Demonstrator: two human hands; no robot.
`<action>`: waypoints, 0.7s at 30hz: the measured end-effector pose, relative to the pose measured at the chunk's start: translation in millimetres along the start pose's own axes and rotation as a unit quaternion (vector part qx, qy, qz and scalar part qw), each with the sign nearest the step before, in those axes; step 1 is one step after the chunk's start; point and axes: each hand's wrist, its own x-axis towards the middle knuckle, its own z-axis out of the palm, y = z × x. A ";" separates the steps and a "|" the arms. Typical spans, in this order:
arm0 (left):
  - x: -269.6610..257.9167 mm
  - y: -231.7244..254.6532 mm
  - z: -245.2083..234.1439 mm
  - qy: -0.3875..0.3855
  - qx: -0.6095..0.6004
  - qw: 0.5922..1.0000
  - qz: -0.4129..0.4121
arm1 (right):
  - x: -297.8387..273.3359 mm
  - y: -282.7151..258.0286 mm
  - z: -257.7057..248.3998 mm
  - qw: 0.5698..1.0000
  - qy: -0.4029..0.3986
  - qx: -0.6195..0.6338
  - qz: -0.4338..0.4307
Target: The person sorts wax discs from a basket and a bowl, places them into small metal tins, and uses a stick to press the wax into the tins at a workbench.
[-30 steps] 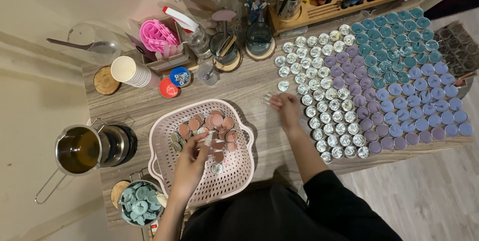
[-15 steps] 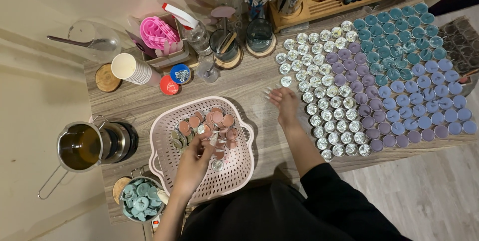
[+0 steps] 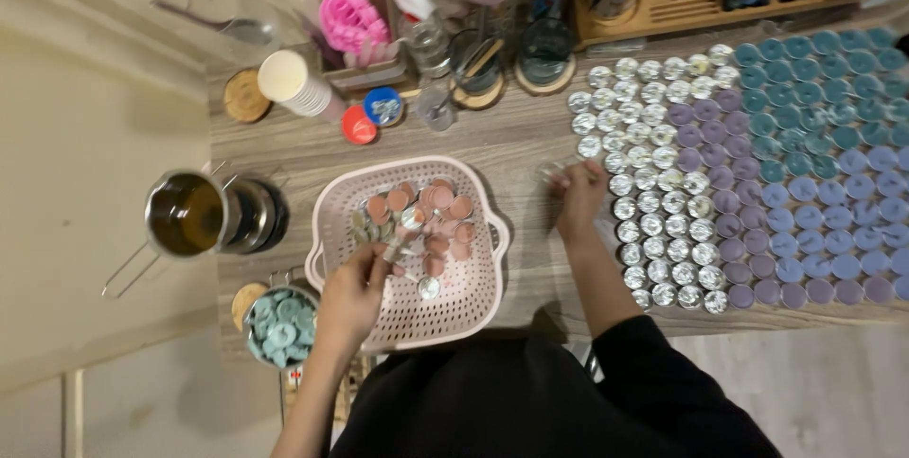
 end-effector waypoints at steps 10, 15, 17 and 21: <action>-49.5 -83.5 -42.0 0.136 -0.025 0.980 -0.146 | -124.5 -59.5 41.2 0.894 -0.217 -0.317 -0.232; -63.0 -109.7 -36.8 0.230 -0.030 0.971 -0.060 | -193.5 -75.1 74.3 0.777 -0.347 -0.395 -0.347; -66.3 -112.1 -35.4 0.237 -0.045 0.969 -0.059 | -205.1 -64.8 83.9 0.744 -0.370 -0.426 -0.358; -79.1 -112.5 -36.2 0.241 -0.071 0.966 -0.069 | -213.6 -26.8 87.8 0.708 -0.404 -0.483 -0.319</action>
